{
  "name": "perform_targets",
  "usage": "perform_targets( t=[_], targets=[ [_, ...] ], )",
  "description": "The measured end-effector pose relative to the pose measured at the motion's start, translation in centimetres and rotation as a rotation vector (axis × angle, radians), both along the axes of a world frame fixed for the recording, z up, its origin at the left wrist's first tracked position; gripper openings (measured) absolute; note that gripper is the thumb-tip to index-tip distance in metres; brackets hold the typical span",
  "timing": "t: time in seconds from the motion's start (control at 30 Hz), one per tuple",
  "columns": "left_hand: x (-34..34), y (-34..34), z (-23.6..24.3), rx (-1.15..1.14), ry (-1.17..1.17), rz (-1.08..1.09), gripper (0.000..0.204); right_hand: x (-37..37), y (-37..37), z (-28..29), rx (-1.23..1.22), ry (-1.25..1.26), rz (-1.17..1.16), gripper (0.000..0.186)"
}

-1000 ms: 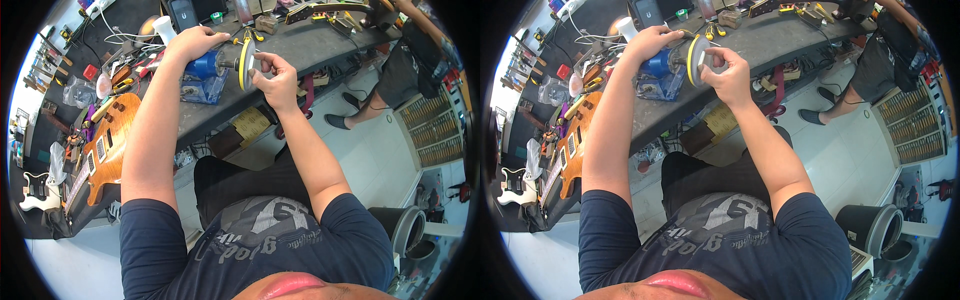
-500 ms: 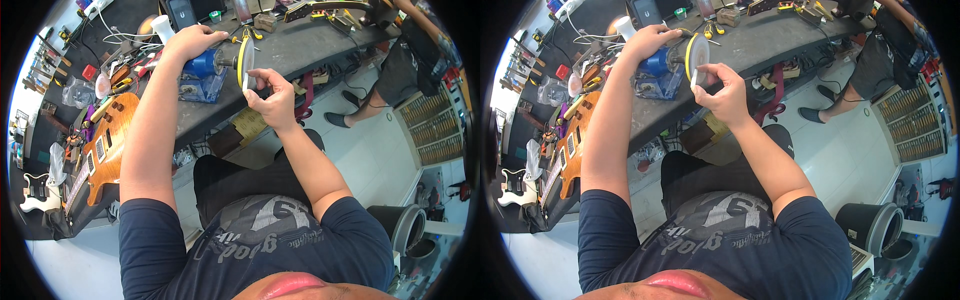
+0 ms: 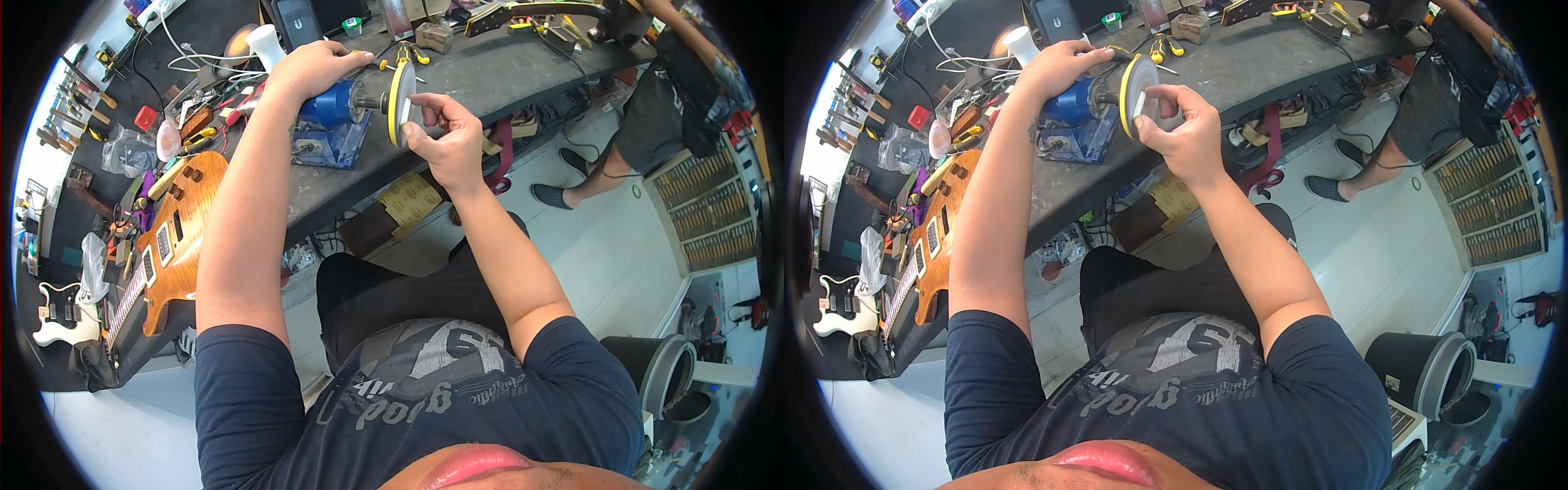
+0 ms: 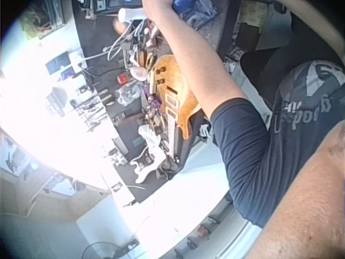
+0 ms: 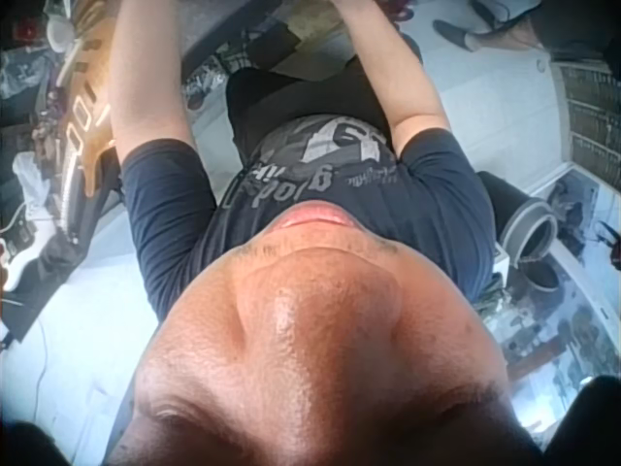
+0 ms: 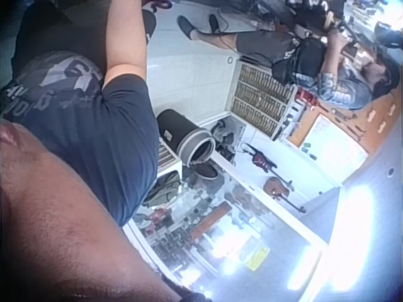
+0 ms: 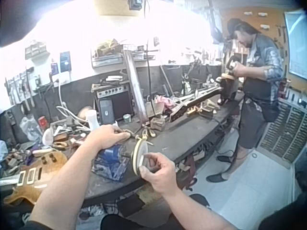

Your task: The person polishes a small white guitar nut using a bench-mounted buffing wheel, then places the nut onto the headstock of an electric guitar to check the fit.

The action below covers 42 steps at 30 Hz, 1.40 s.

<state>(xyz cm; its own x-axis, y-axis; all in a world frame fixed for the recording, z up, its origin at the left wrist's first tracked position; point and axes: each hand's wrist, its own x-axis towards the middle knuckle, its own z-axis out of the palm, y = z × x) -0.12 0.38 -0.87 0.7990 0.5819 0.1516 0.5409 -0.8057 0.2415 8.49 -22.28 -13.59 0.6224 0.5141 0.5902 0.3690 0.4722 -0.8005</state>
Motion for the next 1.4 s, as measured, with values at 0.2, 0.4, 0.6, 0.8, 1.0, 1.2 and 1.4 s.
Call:
perform_targets(
  t=[0.2, 0.4, 0.6, 0.8, 1.0, 1.2, 1.4],
  targets=[
    [0.1, 0.2, -0.2, 0.001, -0.003, -0.007, 0.076, 1.2, 0.9, -0.1, 0.021, -0.003, -0.015, 0.041],
    [0.1, 0.4, -0.4, 0.031, -0.027, -0.012, 0.076, 1.7, 1.3, 0.1, 0.021, 0.061, 0.009, 0.042],
    [0.0, 0.2, -0.2, 0.010, -0.012, -0.001, 0.077, 2.2, 2.1, -0.4, 0.028, 0.117, 0.016, 0.039],
    [0.1, 0.2, -0.3, 0.010, -0.022, -0.004, 0.077, 2.4, 2.3, -1.3, -0.007, 0.146, -0.012, 0.037],
    [0.2, 0.6, -0.4, 0.018, -0.019, -0.007, 0.078, 1.7, 2.3, -1.5, 0.008, 0.224, -0.016, 0.037],
    [0.1, 0.5, -0.4, 0.016, -0.020, -0.007, 0.077, 1.5, 2.6, -1.2, 0.044, 0.191, -0.015, 0.035],
    [0.1, 0.2, 0.0, -0.007, 0.018, 0.004, 0.079, 1.8, 2.8, -0.8, 0.071, 0.197, -0.021, 0.034]
  ],
)
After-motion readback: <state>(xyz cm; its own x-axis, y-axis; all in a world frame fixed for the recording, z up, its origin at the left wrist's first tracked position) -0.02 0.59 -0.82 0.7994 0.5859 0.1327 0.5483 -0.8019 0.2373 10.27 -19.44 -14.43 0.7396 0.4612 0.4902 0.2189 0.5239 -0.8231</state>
